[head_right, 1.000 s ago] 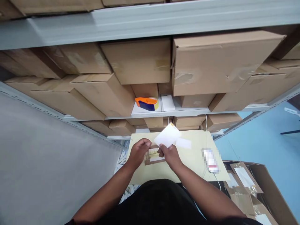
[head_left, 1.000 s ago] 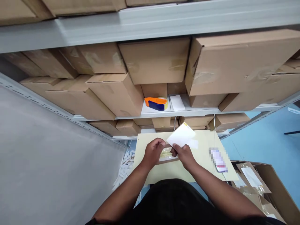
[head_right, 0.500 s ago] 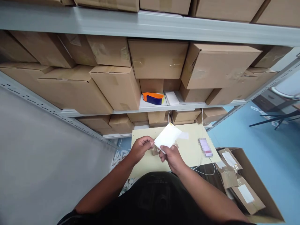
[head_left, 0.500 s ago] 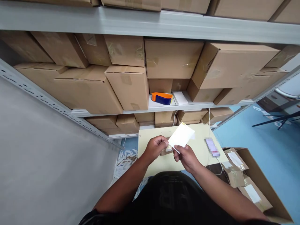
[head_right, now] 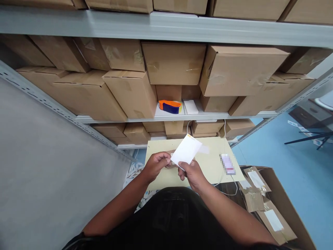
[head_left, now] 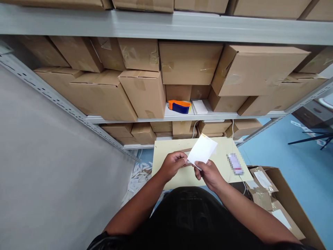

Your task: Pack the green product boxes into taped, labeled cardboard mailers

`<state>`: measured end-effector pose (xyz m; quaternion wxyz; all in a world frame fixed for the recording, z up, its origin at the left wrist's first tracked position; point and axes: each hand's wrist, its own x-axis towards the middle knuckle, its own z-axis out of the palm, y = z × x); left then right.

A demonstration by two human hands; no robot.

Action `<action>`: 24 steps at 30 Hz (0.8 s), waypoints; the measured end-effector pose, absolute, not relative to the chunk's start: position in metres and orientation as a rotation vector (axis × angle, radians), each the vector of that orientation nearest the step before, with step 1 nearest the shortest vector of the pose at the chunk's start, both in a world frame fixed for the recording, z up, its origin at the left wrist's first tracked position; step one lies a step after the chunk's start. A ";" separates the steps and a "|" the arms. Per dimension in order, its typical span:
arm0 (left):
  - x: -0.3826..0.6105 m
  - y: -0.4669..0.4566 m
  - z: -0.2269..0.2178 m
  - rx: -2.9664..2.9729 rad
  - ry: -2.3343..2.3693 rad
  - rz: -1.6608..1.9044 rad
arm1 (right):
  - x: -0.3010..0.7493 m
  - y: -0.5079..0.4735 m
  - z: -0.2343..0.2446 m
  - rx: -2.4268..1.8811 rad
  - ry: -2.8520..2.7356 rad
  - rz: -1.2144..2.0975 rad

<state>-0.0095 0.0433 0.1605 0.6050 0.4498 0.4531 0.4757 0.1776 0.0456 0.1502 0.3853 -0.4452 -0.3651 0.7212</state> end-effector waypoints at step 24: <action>0.033 0.053 0.146 1.065 1.106 1.041 | 0.224 0.054 0.128 -1.196 -0.997 1.832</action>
